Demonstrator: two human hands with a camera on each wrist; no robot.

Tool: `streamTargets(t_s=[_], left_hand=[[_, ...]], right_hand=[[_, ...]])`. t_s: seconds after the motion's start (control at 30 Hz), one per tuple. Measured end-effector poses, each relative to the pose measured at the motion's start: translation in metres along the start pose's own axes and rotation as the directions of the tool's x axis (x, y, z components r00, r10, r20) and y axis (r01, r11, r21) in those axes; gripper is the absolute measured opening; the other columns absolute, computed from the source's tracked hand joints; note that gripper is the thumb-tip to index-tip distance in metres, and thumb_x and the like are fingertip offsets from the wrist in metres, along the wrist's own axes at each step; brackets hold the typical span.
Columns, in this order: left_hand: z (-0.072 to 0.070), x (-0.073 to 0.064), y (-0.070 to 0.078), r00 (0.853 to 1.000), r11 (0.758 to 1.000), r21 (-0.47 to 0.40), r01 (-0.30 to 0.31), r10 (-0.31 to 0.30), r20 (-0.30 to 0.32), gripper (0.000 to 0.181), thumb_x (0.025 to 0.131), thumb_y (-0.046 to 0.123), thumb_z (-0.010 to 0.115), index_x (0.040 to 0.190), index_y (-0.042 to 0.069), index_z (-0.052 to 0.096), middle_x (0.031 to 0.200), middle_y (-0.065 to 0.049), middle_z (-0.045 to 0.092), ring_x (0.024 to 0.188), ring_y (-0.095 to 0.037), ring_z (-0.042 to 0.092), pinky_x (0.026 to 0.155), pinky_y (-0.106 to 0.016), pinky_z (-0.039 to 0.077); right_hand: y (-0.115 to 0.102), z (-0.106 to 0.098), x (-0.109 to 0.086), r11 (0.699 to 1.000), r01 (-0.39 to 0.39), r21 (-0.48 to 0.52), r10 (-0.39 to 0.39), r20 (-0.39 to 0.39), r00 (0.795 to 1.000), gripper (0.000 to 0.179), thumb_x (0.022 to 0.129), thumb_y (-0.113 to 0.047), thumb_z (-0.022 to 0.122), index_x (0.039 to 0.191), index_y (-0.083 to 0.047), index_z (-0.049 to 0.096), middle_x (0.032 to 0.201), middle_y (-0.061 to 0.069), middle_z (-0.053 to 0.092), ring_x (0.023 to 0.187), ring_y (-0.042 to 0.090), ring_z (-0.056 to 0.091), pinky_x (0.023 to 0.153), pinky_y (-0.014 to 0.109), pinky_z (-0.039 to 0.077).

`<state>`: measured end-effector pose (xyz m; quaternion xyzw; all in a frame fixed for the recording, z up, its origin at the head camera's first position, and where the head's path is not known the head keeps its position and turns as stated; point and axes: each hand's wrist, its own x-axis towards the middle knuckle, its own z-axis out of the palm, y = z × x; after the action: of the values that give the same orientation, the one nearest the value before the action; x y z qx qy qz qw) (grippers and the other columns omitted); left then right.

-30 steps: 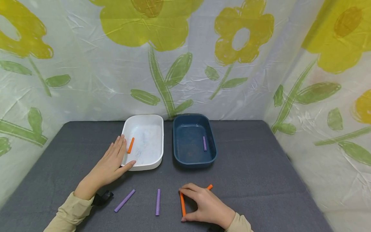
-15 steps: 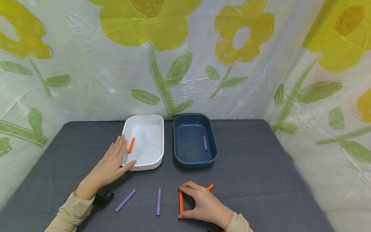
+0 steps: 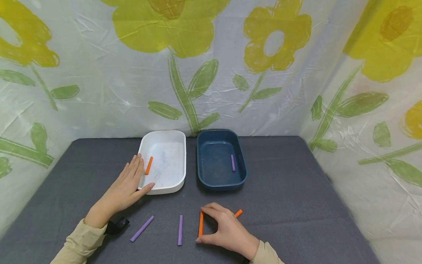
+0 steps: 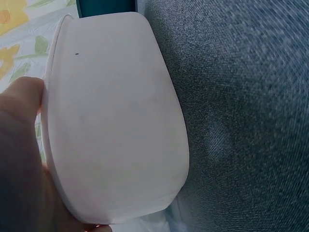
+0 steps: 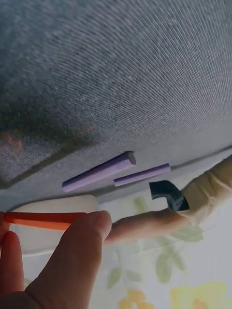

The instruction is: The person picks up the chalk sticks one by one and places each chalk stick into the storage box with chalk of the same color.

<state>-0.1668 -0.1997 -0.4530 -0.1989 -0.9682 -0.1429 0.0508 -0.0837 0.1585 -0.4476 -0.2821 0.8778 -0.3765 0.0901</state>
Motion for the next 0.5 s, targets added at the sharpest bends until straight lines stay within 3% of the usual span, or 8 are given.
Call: streamTargets(t_s=[0.5], left_hand=[[0.0,-0.001,0.001,1.0,1.0,-0.017,0.0,0.0,0.003,0.097,0.098,0.06,0.047,0.154,-0.011,0.009,0.163,-0.025,-0.001,0.151,-0.037,-0.001,0.119,-0.054,0.01]], right_hand=[[-0.013,-0.001,0.012,0.999,-0.03,-0.019,0.029,-0.06,0.998,0.074,0.074,-0.042,0.087,0.134,-0.006,0.062,0.129,-0.004,0.06,0.114,0.012,0.058,0.096,0.041,0.052]])
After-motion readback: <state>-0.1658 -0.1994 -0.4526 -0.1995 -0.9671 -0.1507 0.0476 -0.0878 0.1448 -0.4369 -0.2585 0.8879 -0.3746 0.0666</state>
